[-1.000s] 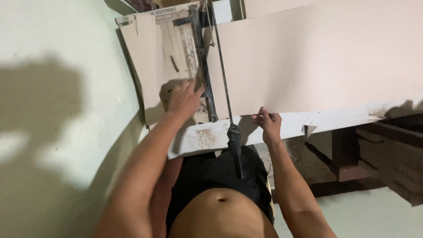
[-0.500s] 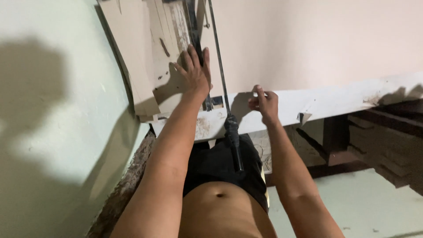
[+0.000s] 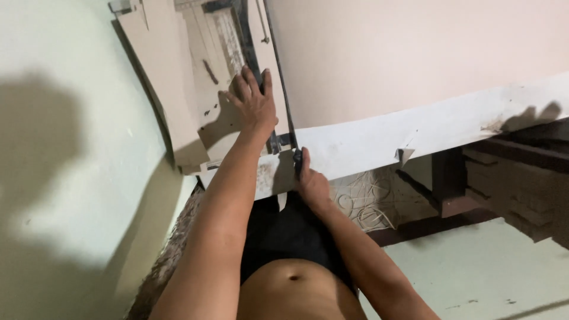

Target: The person uses a manual paper cutter to slice a large sheet of paper into smaller strips. They repeatedly align the paper against the guide, pull down the cutting lever, and then remove the cut pieces.

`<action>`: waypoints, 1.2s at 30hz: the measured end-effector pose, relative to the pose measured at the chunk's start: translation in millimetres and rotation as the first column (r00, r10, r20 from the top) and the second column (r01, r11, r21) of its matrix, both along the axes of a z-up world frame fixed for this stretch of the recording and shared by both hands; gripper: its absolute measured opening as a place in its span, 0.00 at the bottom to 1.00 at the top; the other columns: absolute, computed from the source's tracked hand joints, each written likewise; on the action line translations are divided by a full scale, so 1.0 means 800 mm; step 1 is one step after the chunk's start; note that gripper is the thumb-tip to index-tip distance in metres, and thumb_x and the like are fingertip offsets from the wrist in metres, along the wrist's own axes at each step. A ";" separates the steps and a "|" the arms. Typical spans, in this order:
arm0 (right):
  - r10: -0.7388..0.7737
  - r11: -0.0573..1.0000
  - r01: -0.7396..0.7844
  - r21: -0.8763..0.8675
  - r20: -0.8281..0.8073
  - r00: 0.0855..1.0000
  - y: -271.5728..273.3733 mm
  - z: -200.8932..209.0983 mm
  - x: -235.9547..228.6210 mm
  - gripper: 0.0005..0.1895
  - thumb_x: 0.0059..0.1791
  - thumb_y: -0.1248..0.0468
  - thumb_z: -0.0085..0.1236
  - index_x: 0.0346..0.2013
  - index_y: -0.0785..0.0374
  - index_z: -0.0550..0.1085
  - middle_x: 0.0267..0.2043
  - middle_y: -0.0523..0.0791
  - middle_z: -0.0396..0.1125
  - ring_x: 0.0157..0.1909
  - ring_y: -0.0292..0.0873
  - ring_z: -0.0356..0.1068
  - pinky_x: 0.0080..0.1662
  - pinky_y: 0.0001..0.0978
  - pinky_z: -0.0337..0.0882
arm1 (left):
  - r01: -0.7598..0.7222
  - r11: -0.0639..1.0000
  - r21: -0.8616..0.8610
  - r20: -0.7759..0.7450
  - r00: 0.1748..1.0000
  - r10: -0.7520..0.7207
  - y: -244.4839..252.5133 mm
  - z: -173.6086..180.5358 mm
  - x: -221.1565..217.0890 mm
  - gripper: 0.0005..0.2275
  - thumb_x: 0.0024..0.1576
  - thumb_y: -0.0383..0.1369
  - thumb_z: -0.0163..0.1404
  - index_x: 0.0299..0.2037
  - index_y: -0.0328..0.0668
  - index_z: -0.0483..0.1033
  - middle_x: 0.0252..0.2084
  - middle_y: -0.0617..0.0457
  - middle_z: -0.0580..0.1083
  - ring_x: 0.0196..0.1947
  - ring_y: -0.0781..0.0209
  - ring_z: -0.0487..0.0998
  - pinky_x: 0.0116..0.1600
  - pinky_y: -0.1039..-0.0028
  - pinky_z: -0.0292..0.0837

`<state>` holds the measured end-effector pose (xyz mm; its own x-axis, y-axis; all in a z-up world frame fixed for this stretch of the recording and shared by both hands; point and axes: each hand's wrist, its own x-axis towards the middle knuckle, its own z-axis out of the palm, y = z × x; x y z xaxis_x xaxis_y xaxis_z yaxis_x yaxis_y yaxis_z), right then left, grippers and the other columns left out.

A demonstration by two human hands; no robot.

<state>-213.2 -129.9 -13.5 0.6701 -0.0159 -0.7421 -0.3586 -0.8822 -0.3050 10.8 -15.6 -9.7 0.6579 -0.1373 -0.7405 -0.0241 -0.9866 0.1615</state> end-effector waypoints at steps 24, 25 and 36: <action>-0.889 0.088 0.856 0.510 -0.348 0.298 -0.164 -0.020 0.096 0.57 0.56 0.34 0.53 0.77 0.66 0.33 0.61 0.63 0.63 0.63 0.73 0.65 0.62 0.77 0.57 | 0.241 0.953 0.180 0.256 0.925 -0.282 0.189 0.078 0.001 0.21 0.58 0.47 0.54 0.59 0.49 0.77 0.66 0.44 0.66 0.69 0.38 0.61 0.63 0.45 0.62; -0.889 0.087 0.858 0.506 -0.350 0.296 -0.167 -0.021 0.101 0.57 0.56 0.34 0.53 0.77 0.66 0.33 0.61 0.63 0.63 0.63 0.73 0.65 0.62 0.77 0.57 | 0.243 0.953 0.180 0.251 0.926 -0.283 0.177 0.098 0.003 0.21 0.58 0.47 0.54 0.59 0.49 0.77 0.66 0.44 0.66 0.69 0.38 0.61 0.63 0.45 0.62; -0.951 -0.013 0.824 0.566 -0.261 0.164 -0.153 -0.027 0.014 0.18 0.55 0.59 0.62 0.47 0.65 0.64 0.35 0.51 0.71 0.34 0.51 0.79 0.42 0.46 0.83 | -0.598 0.784 -0.165 0.477 0.647 0.595 0.196 0.004 -0.003 0.38 0.67 0.39 0.55 0.77 0.47 0.36 0.70 0.41 0.61 0.61 0.38 0.74 0.54 0.45 0.80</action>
<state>-201.8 -251.9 -35.1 0.4994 -0.4083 -0.7641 -0.6206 0.4468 -0.6443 8.0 141.0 -6.5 0.8578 0.4158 -0.3023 0.4984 -0.8167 0.2910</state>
